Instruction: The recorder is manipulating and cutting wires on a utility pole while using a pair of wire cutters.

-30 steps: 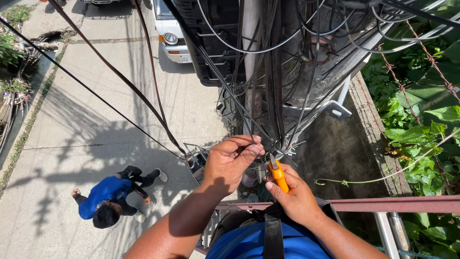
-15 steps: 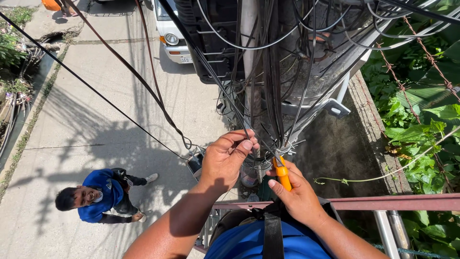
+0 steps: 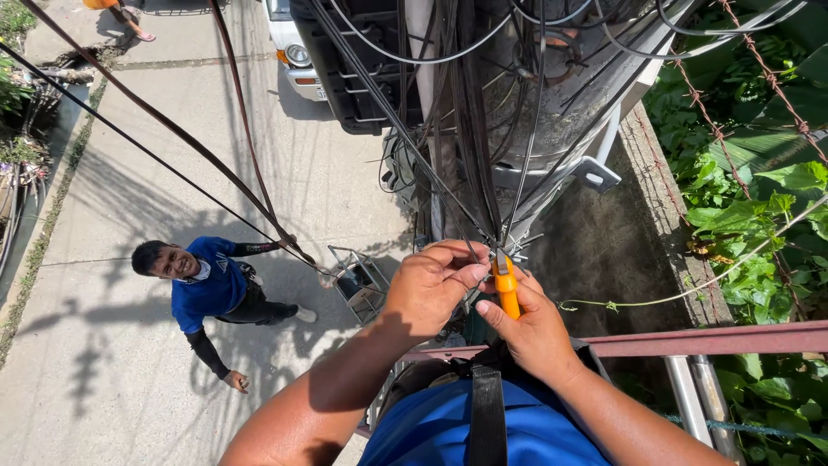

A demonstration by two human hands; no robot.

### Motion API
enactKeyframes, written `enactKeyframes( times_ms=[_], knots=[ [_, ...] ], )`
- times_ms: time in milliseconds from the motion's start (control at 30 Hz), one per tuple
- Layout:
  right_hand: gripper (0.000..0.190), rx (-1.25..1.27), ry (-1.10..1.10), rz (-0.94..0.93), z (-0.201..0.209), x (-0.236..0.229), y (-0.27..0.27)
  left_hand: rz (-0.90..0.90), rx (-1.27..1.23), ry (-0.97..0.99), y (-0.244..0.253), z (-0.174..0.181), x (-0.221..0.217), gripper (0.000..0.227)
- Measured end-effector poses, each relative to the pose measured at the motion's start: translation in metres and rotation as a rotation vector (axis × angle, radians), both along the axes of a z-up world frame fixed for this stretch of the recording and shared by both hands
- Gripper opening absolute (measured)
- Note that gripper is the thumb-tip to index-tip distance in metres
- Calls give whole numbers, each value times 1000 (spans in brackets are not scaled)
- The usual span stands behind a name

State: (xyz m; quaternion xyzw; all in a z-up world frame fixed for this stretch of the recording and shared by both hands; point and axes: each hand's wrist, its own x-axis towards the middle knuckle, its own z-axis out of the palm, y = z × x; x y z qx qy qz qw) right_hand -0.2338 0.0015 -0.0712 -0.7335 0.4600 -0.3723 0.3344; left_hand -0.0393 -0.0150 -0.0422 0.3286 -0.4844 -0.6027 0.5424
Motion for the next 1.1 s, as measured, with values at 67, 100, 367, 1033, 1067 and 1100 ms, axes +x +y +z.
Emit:
enactKeyframes(
  times_ms=[67,100,367,1033,1067,1100],
  knots=[
    [35,144,-129,-2,5,4,-1,-14,-3,-15,0,4,-3,20],
    [41,295,-256,2,8,5,0,-22,1,-28,2,6,-4,21],
    [28,40,73,-75,-6,-43,-28,248,-66,87,-18,7,29,23],
    [34,-10,439,-247,-47,-122,-18,318,-253,165,-8,63,53,28],
    [34,13,374,-196,-53,-122,-16,291,-231,159,-6,66,54,30],
    [34,36,311,-146,-58,-123,-14,262,-208,154,-5,68,55,31]
  ],
)
